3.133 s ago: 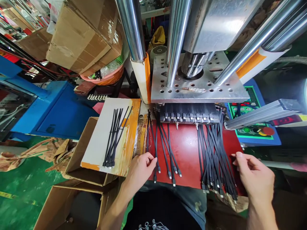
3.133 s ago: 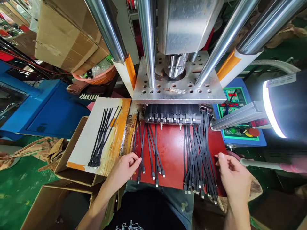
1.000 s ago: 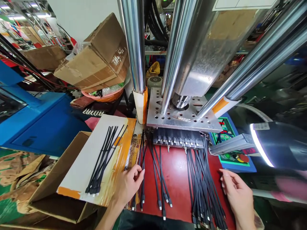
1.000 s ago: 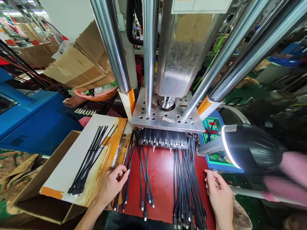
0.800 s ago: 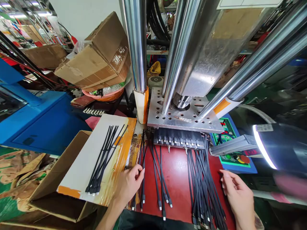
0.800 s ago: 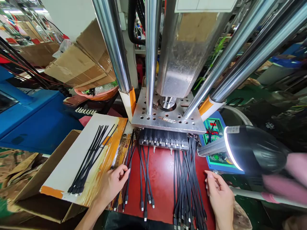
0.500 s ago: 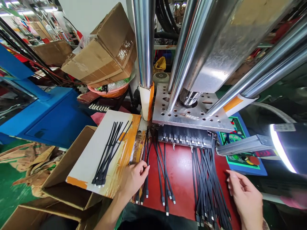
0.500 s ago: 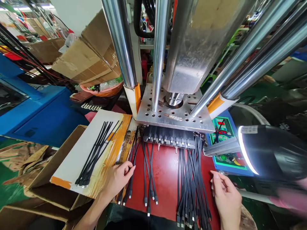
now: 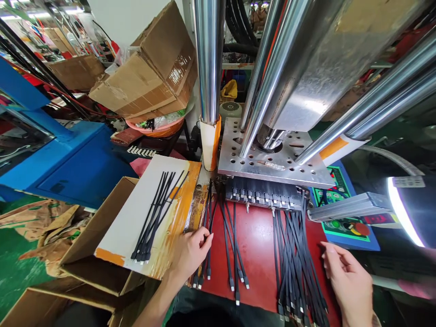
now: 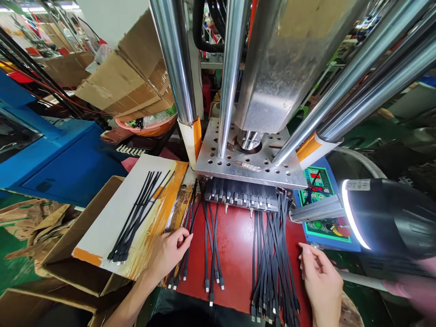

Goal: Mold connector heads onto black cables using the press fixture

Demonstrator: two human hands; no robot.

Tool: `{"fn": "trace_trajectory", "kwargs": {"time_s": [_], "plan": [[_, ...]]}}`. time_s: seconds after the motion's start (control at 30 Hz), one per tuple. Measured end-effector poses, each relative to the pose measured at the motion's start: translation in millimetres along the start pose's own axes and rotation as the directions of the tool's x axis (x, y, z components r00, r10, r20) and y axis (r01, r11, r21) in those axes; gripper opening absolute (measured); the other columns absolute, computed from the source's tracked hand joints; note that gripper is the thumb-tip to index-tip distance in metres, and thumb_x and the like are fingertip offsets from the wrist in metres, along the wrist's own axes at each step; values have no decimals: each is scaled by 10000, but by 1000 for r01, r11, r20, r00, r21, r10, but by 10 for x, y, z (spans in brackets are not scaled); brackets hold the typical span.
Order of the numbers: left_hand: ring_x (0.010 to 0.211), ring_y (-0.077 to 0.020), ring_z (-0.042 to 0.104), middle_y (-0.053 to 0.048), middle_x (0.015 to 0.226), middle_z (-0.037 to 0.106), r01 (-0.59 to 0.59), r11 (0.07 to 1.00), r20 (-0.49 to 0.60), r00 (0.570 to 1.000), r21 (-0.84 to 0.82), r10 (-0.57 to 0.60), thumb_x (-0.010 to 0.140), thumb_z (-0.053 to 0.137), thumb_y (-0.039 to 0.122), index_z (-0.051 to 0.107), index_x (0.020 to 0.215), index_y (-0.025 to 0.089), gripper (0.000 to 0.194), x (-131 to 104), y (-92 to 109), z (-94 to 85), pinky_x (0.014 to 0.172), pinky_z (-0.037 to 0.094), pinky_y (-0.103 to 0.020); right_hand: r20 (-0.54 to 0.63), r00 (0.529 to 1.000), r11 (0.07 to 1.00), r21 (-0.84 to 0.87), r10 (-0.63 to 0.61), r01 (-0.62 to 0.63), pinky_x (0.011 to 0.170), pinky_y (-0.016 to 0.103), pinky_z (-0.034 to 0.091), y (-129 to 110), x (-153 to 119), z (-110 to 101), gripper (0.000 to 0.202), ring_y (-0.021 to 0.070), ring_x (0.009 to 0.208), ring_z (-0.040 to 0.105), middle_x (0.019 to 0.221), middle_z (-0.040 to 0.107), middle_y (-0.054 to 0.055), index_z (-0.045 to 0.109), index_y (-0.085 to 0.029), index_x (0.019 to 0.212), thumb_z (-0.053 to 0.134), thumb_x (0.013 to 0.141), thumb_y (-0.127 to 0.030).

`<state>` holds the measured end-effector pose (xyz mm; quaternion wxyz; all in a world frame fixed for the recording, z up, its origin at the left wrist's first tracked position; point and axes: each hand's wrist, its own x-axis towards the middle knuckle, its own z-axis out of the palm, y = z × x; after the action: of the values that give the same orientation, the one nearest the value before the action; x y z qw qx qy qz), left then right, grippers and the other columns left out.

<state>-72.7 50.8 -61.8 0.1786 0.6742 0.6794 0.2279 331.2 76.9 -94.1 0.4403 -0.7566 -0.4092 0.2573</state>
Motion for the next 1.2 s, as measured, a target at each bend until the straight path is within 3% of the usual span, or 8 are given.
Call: {"fn": "trace_trajectory", "kwargs": {"time_s": [0.13, 0.33, 0.67, 1.2], "plan": [[496, -120, 570, 41, 575, 630, -4, 1000, -14, 1000, 0, 4, 1038, 552, 326, 696, 811, 230, 285, 6, 26, -37, 556, 309, -256, 22, 996, 996, 28, 86, -87, 488, 285, 416, -28, -3, 11, 780, 155, 570, 509, 732, 664, 31, 796, -154, 1084, 738, 741, -852], [490, -118, 552, 33, 569, 624, 0, 1000, -12, 1000, -8, 0, 1058, 503, 350, 687, 802, 224, 339, 6, 34, -37, 555, 309, -249, 29, 994, 994, 16, 104, -104, 503, 302, 431, -26, 6, -5, 754, 172, 584, 531, 733, 679, 38, 804, -154, 1069, 749, 732, -826], [513, -126, 564, 21, 584, 643, 13, 1000, 11, 1000, 11, -13, 1061, 498, 360, 696, 813, 230, 343, 13, 45, -59, 567, 314, -253, 17, 996, 996, 35, 87, -88, 528, 298, 434, -104, -17, 21, 740, 179, 623, 552, 740, 671, 37, 798, -160, 1047, 748, 724, -824], [520, -131, 594, 21, 593, 667, 9, 999, -1, 1000, 38, -9, 1063, 515, 336, 695, 817, 228, 324, 4, 40, -50, 566, 294, -265, 39, 998, 998, 0, 55, -55, 507, 290, 428, 8, 6, -4, 736, 162, 583, 528, 737, 675, 32, 804, -151, 1080, 723, 778, -817]]}}
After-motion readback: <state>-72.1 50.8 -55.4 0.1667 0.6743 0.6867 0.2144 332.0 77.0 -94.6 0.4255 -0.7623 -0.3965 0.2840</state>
